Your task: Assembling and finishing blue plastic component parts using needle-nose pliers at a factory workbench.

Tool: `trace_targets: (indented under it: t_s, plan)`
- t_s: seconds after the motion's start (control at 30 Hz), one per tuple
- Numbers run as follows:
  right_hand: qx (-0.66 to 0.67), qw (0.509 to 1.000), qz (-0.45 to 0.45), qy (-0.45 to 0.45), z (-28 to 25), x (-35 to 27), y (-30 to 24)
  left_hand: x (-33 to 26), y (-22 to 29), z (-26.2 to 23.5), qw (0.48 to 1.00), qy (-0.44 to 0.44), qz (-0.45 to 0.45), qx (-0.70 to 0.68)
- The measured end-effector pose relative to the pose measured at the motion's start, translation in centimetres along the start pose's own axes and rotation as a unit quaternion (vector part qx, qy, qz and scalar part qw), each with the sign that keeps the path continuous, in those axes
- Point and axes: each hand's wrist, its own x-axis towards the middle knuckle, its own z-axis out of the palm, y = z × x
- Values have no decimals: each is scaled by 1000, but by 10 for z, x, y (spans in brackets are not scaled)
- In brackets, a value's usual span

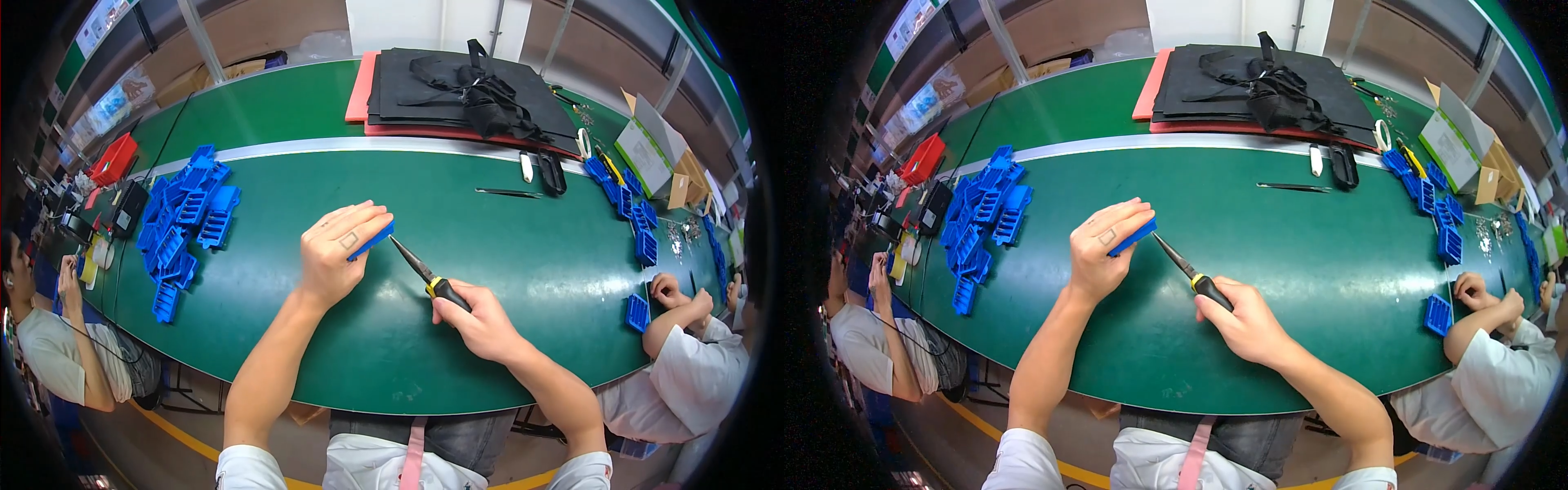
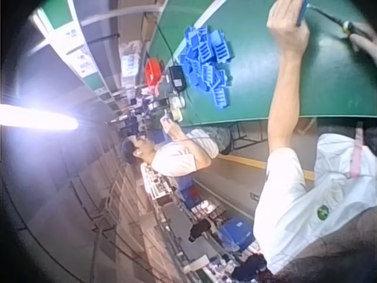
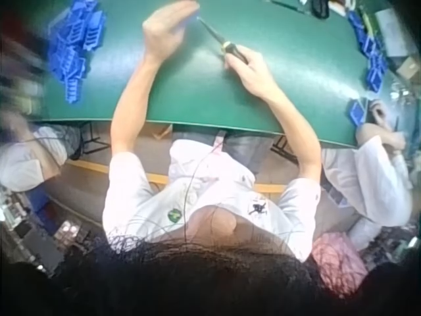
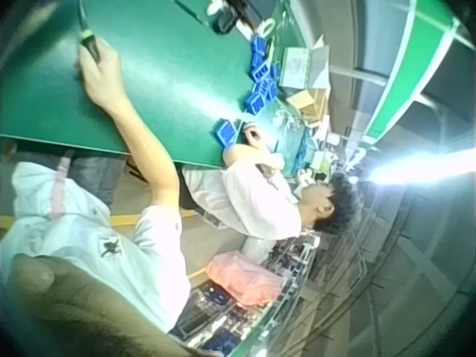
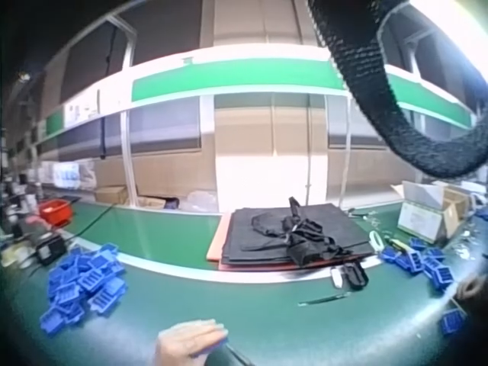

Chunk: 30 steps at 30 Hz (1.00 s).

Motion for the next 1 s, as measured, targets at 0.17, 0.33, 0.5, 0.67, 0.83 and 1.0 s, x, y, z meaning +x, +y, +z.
trace_targets:
  t_s: [0.17,0.33,0.5,0.67,0.83,1.0]
  plan:
    - [26,998,53,-17,-6,-4,-3,3,-6,-1,990,-19,105,95]
    - [58,994,84,-42,-21,-4,-6,6,-4,0,980,-41,149,124]
    - [113,979,154,-67,-36,2,-8,7,1,3,976,-79,159,128]
    - [139,971,179,-73,-38,2,-13,3,0,11,988,-40,102,109]
    - [84,993,61,-60,-22,2,4,-4,12,11,985,3,-148,-86]
    - [40,997,-18,-62,-4,0,7,-6,19,10,970,5,-202,-137]
